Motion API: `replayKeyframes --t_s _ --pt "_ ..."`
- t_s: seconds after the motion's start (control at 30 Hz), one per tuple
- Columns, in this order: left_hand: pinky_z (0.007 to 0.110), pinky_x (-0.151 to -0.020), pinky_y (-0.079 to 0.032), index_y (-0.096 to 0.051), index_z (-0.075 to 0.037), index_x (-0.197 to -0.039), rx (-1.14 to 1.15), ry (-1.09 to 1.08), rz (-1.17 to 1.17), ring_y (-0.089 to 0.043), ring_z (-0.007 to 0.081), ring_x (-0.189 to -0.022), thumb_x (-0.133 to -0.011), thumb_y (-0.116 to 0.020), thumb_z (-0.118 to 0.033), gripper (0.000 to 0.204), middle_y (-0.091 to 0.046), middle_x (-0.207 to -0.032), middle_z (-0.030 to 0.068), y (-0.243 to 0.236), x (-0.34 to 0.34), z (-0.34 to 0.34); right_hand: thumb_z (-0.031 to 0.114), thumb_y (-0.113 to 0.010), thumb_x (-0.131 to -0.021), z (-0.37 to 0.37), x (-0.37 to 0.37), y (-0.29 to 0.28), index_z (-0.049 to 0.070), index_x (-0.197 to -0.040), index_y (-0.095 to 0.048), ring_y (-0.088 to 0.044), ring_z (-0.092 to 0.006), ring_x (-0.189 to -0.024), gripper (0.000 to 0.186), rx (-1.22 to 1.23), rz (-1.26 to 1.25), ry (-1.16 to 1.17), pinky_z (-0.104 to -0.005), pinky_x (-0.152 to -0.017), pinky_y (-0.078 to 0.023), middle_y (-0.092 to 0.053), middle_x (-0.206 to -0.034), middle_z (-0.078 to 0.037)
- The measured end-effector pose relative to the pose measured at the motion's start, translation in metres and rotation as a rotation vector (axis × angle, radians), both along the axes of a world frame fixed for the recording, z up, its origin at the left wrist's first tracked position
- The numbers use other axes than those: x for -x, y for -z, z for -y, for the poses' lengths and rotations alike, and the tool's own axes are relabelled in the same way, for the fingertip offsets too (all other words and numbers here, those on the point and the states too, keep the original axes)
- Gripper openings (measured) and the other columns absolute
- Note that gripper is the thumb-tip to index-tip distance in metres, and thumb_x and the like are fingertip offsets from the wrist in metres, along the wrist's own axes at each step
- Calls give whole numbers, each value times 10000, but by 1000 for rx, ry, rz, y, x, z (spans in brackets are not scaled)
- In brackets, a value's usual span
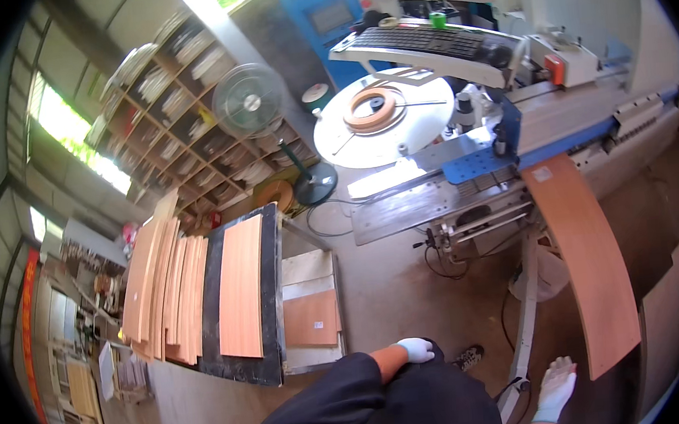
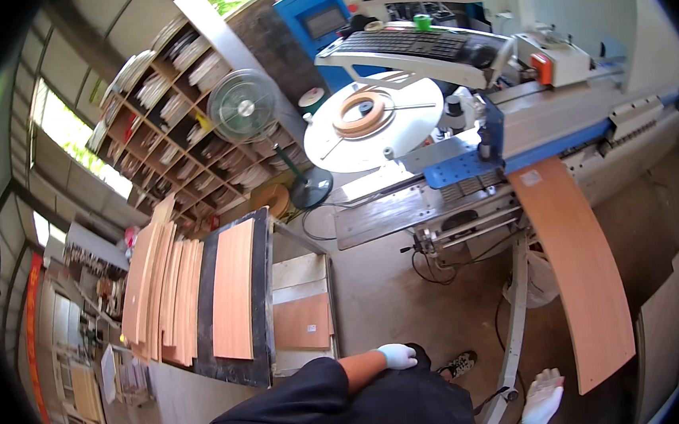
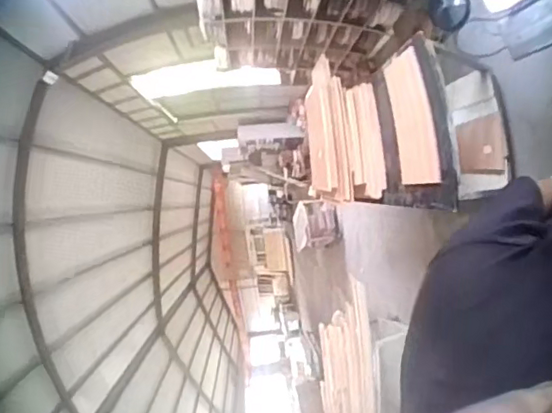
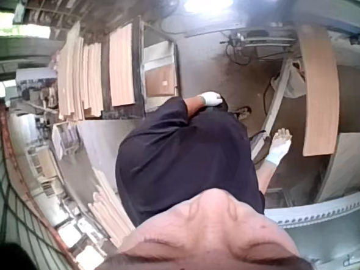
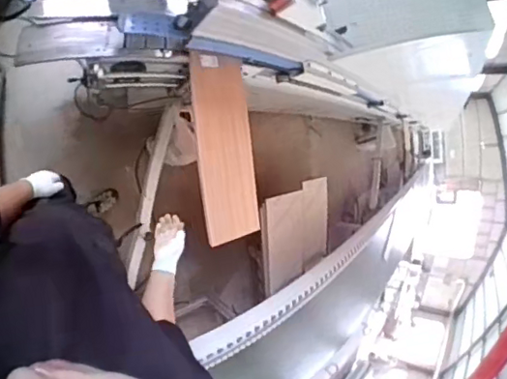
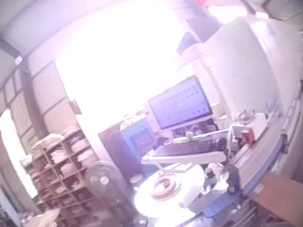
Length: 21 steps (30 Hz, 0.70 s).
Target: The person takes wooden boards from a table and feeds them one at a time into an edge-banding machine by hand, then walks to the conveyor belt and retrieves the processed boards.
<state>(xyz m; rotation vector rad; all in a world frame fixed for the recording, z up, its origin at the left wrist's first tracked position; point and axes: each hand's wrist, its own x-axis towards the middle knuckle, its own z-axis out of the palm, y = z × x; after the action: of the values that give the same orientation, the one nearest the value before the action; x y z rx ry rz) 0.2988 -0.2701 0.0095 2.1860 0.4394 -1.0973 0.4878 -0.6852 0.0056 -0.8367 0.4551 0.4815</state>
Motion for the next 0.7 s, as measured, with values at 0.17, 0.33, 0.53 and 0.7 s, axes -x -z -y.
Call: replayKeyframes --t_s 0.17,0.33,0.53,0.7 --pt "436 -994 -435 -624 -35 -1205 -58 -372 44 -582 368 -1153 -958 -451 -425 492 -639 -1211 193 5 51 -42 497 -447 -984 -88 26 25 35 -1348 -467 -534 -277 -1067 589 31 -176 -406 -405 -938 -433 -535 -1276 -158" --pt "442 -1002 -432 -622 -36 -1197 -54 -475 87 -573 368 -1166 -951 -447 -409 479 -630 -1225 190 1 60 -59 428 -472 -999 -169 48 -7 39 -1296 -510 -629 -293 -1024 490 337 -32 -801 -364 -817 -515 -612 -1191 -191" --pt "440 -1008 -426 -608 -30 -1219 82 -559 183 -569 364 -1175 -947 -435 -409 498 -624 -1232 200 15 95 -39 300 -534 -1000 -177 50 9 53 -1218 -558 -622 -140 -756 331 589 282 -860 -231 -618 -485 -655 -980 -96" --pt "444 -1024 -413 -617 -27 -1219 126 -369 114 -553 365 -1200 -932 -427 -401 509 -603 -1267 213 41 137 -44 186 -423 -999 -54 70 53 142 -989 -546 -456 -88 -561 130 636 57 -742 -233 -470 -341 -508 -713 28"
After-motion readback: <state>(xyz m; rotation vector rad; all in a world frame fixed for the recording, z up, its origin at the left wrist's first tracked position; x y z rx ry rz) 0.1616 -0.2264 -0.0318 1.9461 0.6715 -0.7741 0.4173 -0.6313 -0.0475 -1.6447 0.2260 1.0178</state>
